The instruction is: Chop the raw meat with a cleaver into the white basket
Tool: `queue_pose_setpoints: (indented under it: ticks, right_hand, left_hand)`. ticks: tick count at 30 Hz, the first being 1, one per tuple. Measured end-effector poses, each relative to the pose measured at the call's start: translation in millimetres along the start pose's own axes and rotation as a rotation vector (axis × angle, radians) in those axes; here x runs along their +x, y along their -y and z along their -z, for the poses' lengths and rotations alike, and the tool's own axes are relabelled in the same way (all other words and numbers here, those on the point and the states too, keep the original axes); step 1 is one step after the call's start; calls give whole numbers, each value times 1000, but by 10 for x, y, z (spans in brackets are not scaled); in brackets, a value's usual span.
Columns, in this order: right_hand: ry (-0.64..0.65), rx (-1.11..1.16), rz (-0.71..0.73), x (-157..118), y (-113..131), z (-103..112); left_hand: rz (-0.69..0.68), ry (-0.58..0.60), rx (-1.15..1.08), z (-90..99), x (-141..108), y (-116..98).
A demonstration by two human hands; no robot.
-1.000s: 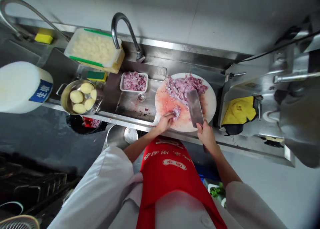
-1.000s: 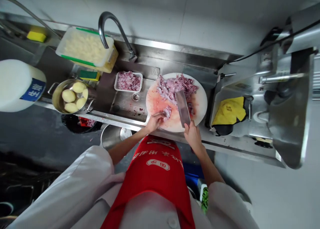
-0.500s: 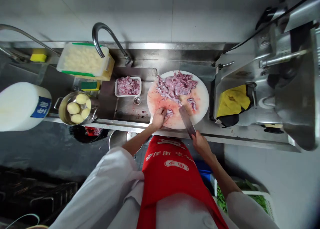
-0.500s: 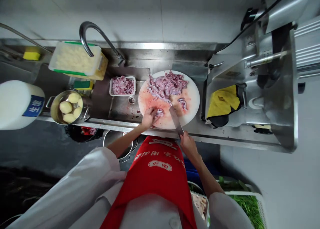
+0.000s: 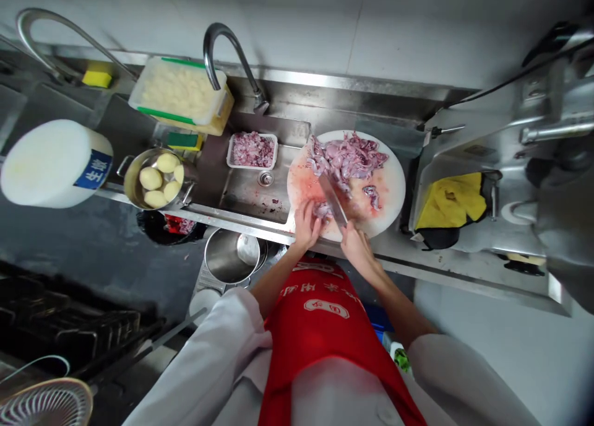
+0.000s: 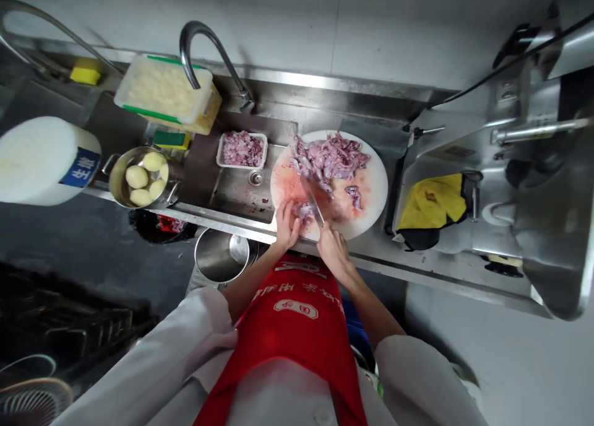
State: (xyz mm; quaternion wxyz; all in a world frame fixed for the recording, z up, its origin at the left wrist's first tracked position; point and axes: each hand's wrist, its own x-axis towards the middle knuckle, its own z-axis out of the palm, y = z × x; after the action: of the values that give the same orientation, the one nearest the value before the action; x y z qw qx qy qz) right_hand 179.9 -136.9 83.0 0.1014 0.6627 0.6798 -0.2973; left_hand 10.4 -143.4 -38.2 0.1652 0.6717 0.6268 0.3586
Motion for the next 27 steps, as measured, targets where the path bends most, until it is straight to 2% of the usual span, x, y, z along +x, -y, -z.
queue_pose_setpoints:
  ticks: [2,4,7,10,14,17,20,22,23,25,27]
  right_hand:
    - [-124,-14,-22,31,77,73]
    - [-176,-22,-21,112,180,87]
    - [-38,-40,-24,308,325,-19]
    - [40,-41,-8,430,314,-162]
    - [53,-33,-6,268,56,-242]
    - [80,-39,-31,59,-87,-163]
    - [16,-73,-34,-56,-20,-6]
    - [-116,-85,-59,-61,123,51]
    - [-170,-80,-70,-43,207,45]
    - [-160,-70,-85,30,359,-39]
    - [-49,-67,-81,127,454,-177]
  left_hand:
    - [117,-82,41,-56,-28,-46]
    - [183,-45,85,-127,-35,-96]
    - [155,136,130,-236,-22,-139]
    - [112,202,160,-320,-8,-146]
    - [136,186,148,-364,2,-164]
    - [157,173,101,-298,-8,-152]
    - [319,-14,37,-151,-44,-80]
    - [428,-148,21,-68,-70,-34]
    - [444,-171,22,-48,-80,-24]
    - [392,-105,34,-67,-89,-39]
    - [297,24,56,-147,-89,-85]
